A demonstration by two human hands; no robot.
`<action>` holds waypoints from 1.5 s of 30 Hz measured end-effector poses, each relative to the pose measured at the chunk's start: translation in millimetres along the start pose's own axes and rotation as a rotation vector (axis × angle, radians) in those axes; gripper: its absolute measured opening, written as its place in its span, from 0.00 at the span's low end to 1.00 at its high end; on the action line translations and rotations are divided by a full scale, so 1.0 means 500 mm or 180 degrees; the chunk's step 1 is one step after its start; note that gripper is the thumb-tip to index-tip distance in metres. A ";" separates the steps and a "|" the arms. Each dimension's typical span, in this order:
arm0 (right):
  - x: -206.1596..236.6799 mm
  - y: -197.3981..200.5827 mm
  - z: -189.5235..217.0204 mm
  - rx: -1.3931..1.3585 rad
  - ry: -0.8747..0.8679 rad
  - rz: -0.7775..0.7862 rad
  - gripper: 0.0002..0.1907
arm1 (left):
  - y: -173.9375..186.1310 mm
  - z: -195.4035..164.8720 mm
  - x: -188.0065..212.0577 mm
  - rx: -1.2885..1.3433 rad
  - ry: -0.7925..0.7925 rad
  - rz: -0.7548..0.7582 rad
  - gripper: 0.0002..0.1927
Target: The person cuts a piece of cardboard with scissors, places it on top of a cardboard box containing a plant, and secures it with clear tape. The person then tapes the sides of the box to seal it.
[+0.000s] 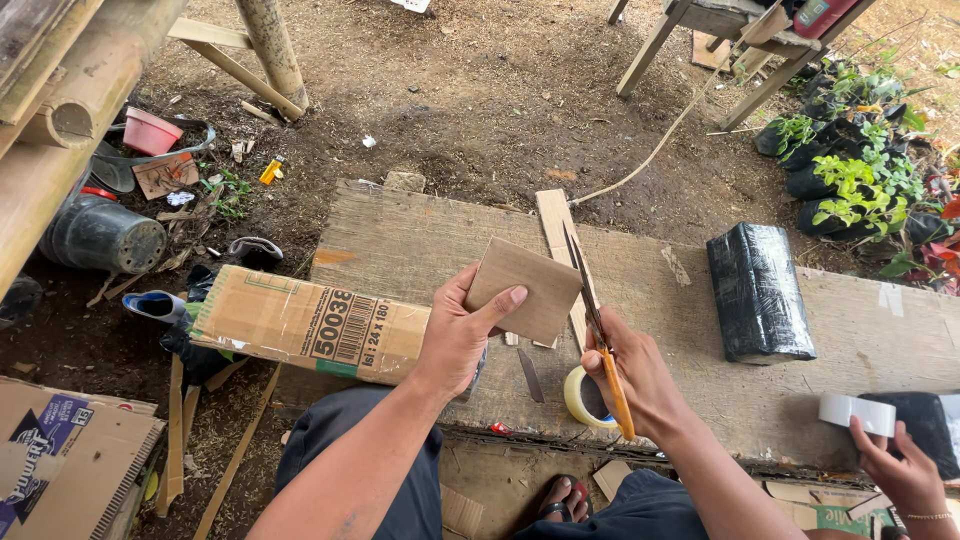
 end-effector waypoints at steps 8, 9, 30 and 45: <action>-0.001 -0.004 -0.009 0.0017 0.0009 -0.0043 0.45 | 0.003 0.001 -0.001 -0.0111 0.0040 -0.0084 0.19; -0.001 -0.003 -0.008 0.0026 0.0034 -0.0055 0.45 | 0.003 0.001 -0.001 -0.0103 0.0032 -0.0084 0.19; -0.001 -0.005 -0.003 -0.0266 -0.0145 -0.0213 0.42 | 0.003 -0.008 -0.003 -0.0257 0.0013 -0.0252 0.30; -0.001 -0.005 -0.005 0.0242 0.0073 0.0238 0.54 | 0.012 0.009 -0.006 -0.0259 0.0023 -0.0178 0.18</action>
Point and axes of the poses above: each hand's wrist, its own x-axis away from the middle knuckle, its own y-axis out of the back of the hand, z = x × y, the point moved 2 cm from there along -x, towards the middle knuckle, and after that the axes turned 4 degrees about -z, right-handed, at the moved point
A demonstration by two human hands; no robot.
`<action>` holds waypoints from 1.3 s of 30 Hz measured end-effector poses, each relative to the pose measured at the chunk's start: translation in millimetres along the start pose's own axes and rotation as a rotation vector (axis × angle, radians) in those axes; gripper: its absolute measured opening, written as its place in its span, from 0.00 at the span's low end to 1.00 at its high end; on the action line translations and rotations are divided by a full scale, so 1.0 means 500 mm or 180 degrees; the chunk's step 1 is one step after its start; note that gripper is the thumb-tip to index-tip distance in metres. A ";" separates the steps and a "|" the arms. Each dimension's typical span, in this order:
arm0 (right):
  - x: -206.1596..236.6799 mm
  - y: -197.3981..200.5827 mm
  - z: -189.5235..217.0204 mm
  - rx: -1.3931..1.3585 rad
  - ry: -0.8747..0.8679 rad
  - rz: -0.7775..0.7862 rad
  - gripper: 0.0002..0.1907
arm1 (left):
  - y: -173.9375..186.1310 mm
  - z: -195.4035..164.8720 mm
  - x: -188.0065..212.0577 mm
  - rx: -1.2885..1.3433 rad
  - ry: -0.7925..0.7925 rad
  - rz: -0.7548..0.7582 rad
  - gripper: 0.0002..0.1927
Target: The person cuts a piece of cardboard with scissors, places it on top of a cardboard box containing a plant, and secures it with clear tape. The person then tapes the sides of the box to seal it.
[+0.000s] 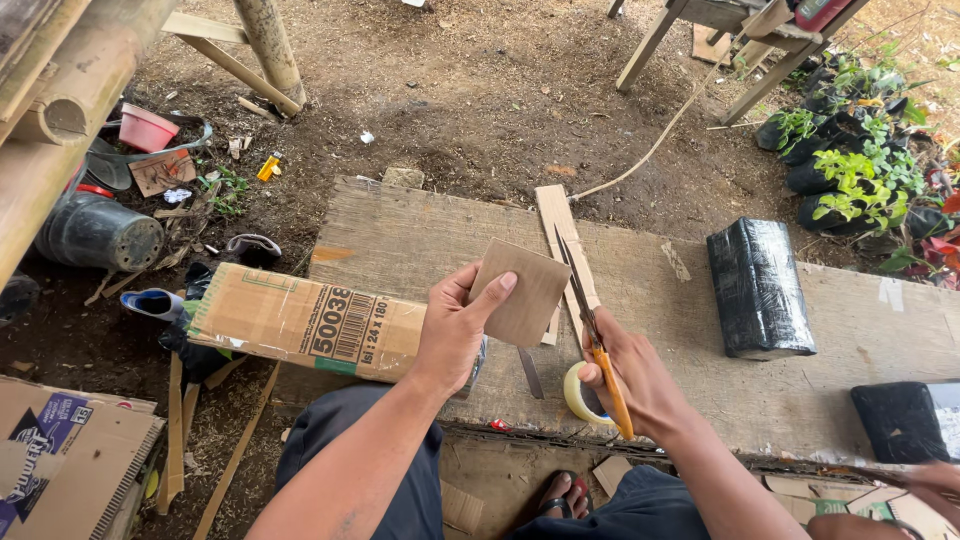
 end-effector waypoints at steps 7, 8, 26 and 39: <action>0.001 -0.002 0.009 0.0030 -0.0090 -0.0095 0.54 | -0.008 -0.001 0.005 -0.0019 -0.0003 0.0103 0.16; 0.001 -0.002 0.010 0.0039 -0.0080 -0.0106 0.54 | -0.008 -0.001 0.005 -0.0030 -0.0002 0.0101 0.16; 0.006 -0.008 -0.016 0.0208 -0.0047 -0.0170 0.49 | 0.000 0.002 0.002 -0.0232 -0.0036 0.0119 0.19; -0.005 -0.007 -0.054 -0.0509 -0.0108 -0.0350 0.47 | -0.010 -0.017 0.001 -0.0185 0.0470 -0.0025 0.29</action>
Point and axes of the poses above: each hand's wrist, its own x-axis away from the middle knuckle, its own y-axis out of the back of the hand, z = x × y, the point moved 2 cm from there along -x, towards the middle knuckle, and after that the axes turned 4 degrees about -z, right-handed, at the moved point
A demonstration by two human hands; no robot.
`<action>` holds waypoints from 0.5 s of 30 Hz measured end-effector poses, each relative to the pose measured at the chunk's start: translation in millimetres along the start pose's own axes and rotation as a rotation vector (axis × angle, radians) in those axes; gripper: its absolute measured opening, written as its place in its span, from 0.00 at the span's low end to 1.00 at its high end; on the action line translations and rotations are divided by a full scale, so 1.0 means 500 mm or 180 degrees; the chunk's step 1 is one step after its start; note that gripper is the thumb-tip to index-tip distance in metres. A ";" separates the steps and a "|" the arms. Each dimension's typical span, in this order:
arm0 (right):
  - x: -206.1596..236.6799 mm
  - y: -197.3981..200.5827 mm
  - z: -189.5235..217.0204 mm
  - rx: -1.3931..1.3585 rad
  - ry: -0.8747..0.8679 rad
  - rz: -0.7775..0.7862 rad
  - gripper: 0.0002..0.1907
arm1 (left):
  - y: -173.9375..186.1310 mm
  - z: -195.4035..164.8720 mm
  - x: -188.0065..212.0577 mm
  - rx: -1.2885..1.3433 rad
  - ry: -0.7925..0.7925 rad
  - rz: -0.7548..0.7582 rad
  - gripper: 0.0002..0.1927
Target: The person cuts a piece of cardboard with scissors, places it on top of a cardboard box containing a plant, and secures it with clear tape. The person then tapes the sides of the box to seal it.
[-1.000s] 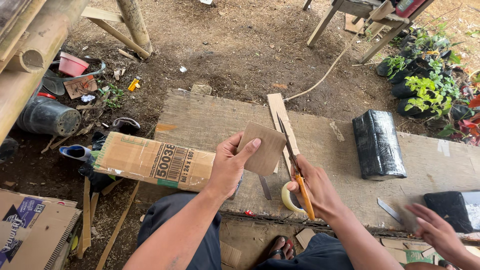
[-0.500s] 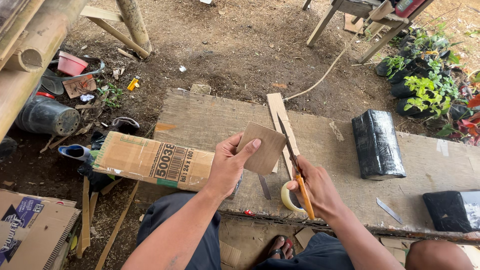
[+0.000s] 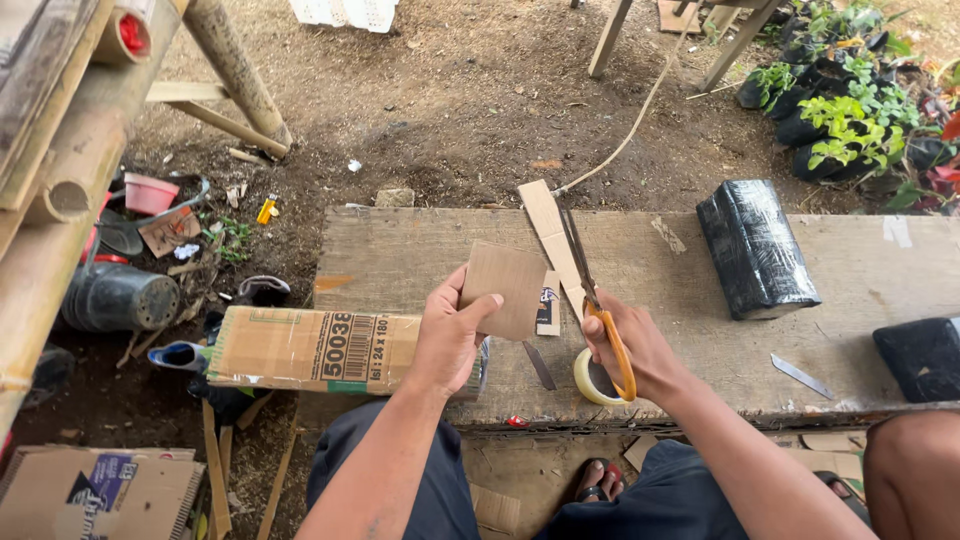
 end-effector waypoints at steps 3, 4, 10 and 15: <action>0.001 0.011 -0.009 0.0383 -0.0094 0.0000 0.48 | -0.006 -0.003 -0.001 -0.0076 -0.0314 -0.0056 0.31; 0.002 0.013 -0.008 0.0464 -0.0090 0.0022 0.48 | -0.006 -0.002 -0.003 -0.0121 -0.0375 -0.0158 0.30; 0.011 0.012 0.012 0.0525 0.0050 0.0258 0.49 | 0.008 0.009 -0.008 0.0024 -0.0635 -0.0244 0.19; 0.010 0.008 0.027 0.0811 -0.0069 0.0324 0.51 | 0.009 0.018 -0.007 -0.0022 -0.0557 -0.0247 0.16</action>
Point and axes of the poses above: each hand's wrist, its own x-axis away from the middle knuckle, its own y-axis out of the back of the hand, z = x × y, the point moved 2 cm from there along -x, towards the middle knuckle, and after that the axes turned 4 degrees about -z, right-handed, at the moved point
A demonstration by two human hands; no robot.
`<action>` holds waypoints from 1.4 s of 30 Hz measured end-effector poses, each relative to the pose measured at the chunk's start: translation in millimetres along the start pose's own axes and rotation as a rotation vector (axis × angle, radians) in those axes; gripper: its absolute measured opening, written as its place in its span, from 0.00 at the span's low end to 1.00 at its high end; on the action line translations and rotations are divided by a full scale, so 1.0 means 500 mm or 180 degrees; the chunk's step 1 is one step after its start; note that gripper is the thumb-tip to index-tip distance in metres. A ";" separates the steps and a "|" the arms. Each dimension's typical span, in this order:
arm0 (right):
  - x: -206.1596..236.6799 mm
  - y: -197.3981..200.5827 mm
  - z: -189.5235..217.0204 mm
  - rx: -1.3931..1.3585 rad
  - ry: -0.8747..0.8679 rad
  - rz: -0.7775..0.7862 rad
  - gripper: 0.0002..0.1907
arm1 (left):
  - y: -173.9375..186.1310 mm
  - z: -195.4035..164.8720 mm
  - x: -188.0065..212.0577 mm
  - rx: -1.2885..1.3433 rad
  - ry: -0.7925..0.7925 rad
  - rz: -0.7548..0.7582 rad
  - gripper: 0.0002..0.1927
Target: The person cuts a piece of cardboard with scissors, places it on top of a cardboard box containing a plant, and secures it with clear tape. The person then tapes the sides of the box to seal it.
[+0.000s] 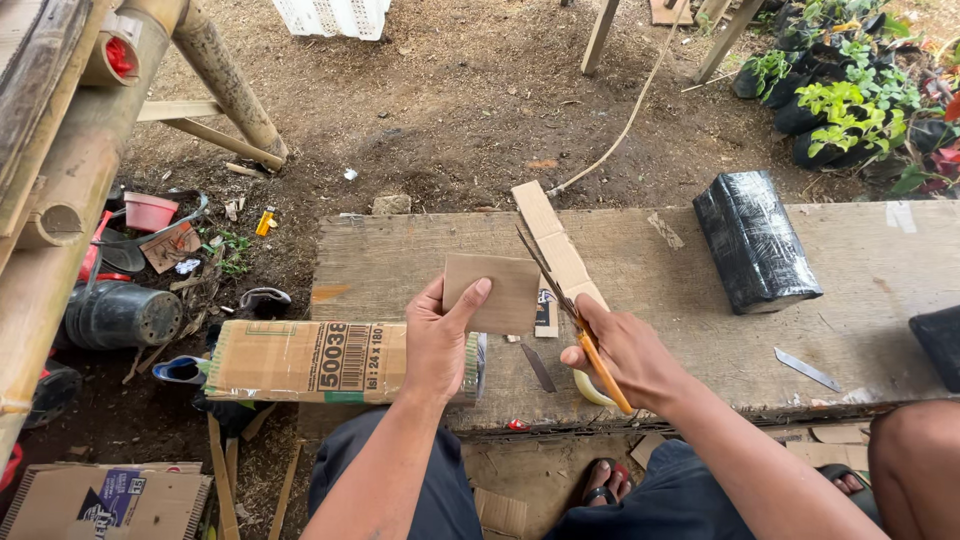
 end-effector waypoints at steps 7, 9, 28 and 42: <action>-0.007 0.001 0.005 0.0024 -0.0051 -0.0070 0.52 | -0.006 -0.004 0.003 -0.0054 0.0009 0.0129 0.16; -0.008 0.000 0.005 0.0025 -0.0091 -0.0054 0.52 | -0.007 -0.004 0.003 -0.0094 0.0029 0.0142 0.16; -0.004 -0.003 -0.006 0.0142 -0.0051 -0.0083 0.52 | -0.003 -0.008 0.004 -0.0438 0.0013 0.0137 0.16; -0.009 -0.002 -0.007 -0.0285 -0.0122 -0.0340 0.42 | 0.001 -0.002 -0.001 0.0149 0.0650 0.0270 0.23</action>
Point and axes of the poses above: each hand's wrist, its own x-axis away from the middle knuckle, its own y-axis out of the back of the hand, z = x × y, the point moved 2 cm from there along -x, towards the middle knuckle, and after that the axes turned 4 degrees about -z, right-handed, at the moved point
